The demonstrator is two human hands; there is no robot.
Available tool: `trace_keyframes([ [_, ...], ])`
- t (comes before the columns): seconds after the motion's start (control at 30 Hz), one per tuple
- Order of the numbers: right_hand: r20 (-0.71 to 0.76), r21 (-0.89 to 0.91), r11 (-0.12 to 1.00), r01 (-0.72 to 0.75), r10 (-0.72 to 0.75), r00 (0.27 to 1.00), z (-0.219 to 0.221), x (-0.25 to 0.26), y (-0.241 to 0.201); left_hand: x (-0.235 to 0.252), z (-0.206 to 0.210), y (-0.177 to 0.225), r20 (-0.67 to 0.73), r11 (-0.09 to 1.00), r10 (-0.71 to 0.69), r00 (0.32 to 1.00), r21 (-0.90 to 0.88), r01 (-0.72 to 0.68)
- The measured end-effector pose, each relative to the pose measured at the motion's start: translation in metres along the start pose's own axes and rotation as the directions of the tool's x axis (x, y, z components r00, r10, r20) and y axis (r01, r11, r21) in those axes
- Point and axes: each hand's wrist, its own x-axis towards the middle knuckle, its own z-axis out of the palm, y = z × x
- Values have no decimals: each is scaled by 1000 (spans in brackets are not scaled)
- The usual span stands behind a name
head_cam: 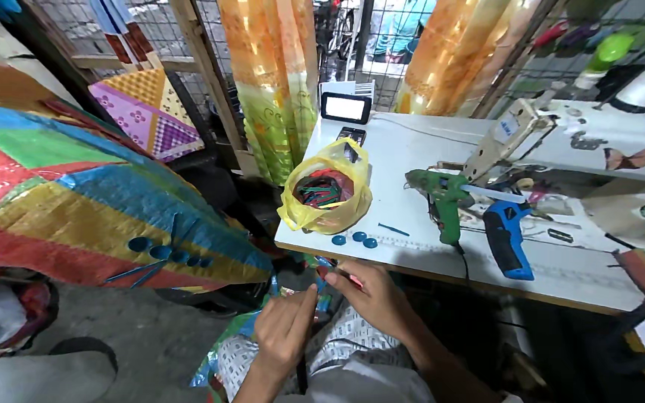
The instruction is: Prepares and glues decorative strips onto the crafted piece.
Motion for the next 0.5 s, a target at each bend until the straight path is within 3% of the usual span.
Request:
trace_keyframes([
  [0.13,23,30,996,79,-80,997,-7,-2,9,0,0,-3,14,997,-41,999,-62,42],
  [0.23,-34,-142,989,-28,23,999,-28,0,21,6,-8,-8,76,922,-284,956,-252,294],
  [0.3,-233,-247,965,-93,34,972,-47,7,51,17,-12,-8,145,748,-483,863,-444,493],
  [0.37,-349,-302,933,-195,81,933,-64,15,79,29,-14,-2,281,453,-674,683,-573,683],
  [0.43,-304,-356,873,-332,228,925,-74,26,89,33,-11,0,403,209,-749,526,-609,765],
  [0.5,-222,-404,797,-449,391,893,-78,40,91,32,-5,1,473,70,-765,438,-614,786],
])
